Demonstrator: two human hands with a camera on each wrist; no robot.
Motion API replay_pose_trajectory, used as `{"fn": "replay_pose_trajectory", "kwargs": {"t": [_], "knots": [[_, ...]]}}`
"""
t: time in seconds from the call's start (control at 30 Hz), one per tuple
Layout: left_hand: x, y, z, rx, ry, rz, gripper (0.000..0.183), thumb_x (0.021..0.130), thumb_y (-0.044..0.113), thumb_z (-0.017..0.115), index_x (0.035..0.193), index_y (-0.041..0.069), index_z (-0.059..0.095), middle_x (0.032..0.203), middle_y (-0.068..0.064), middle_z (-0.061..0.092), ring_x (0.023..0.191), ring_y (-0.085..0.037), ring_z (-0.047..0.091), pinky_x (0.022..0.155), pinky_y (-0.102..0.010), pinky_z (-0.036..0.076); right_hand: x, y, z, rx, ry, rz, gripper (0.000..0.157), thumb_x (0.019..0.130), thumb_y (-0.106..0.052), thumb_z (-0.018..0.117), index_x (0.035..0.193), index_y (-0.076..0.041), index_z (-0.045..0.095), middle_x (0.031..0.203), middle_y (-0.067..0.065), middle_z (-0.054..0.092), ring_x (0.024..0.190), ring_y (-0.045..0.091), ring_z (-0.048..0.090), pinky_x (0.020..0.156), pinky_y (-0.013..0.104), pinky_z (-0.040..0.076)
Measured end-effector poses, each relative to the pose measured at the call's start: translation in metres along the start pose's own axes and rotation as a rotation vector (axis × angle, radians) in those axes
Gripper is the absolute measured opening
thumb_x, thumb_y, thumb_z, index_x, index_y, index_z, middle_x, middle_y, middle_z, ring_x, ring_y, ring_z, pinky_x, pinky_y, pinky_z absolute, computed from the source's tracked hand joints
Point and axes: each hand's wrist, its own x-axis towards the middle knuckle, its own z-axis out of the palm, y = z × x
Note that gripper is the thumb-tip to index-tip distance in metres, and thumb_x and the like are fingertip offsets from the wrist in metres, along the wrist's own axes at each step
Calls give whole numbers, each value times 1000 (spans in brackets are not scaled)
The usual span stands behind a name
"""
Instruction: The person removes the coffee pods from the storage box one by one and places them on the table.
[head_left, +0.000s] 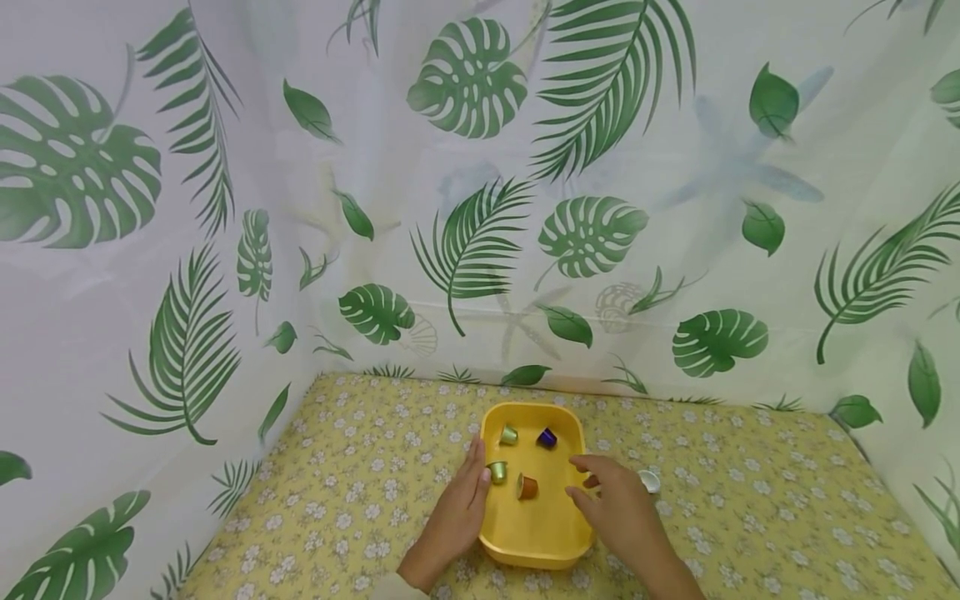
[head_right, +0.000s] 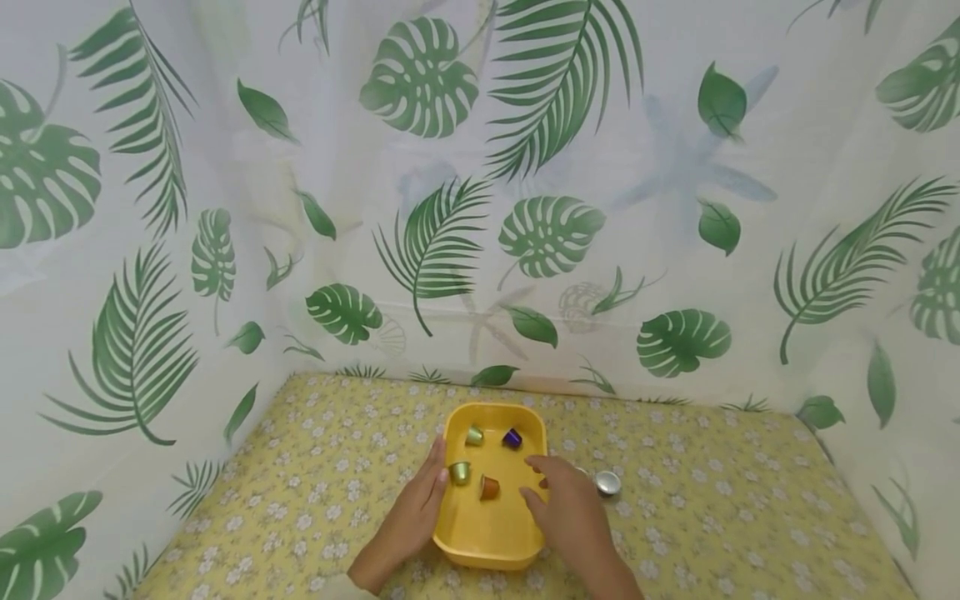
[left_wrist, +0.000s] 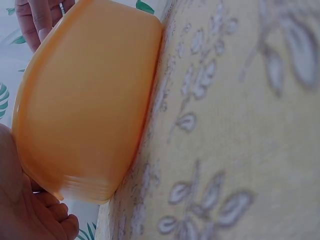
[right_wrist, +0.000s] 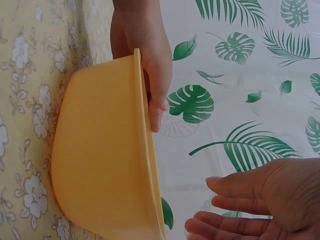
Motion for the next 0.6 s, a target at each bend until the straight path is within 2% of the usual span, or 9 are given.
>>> {"fn": "replay_pose_trajectory", "kwargs": {"t": [0.23, 0.4, 0.6], "knots": [[-1, 0, -3, 4, 13, 8, 57, 114, 33, 23, 163, 6, 11, 168, -2, 4, 154, -26, 14, 123, -53, 18, 1, -9, 9, 17, -6, -35, 40, 84, -7, 83, 122, -7, 72, 109, 6, 72, 90, 19, 69, 76, 36, 61], [-1, -2, 0, -6, 14, 7, 58, 114, 34, 24, 163, 6, 11, 169, -5, 6, 154, -28, 15, 122, -54, 18, 2, -10, 15, 16, -60, -36, 41, 84, -9, 84, 123, -8, 72, 111, 5, 72, 89, 18, 68, 74, 35, 60], [1, -2, 2, -9, 9, -12, 59, 114, 38, 23, 163, 10, 10, 168, 1, 3, 154, -25, 13, 123, -52, 17, 4, -8, 20, 27, -118, -31, 40, 85, -9, 83, 124, -9, 72, 113, 6, 72, 90, 19, 69, 73, 36, 60]]}}
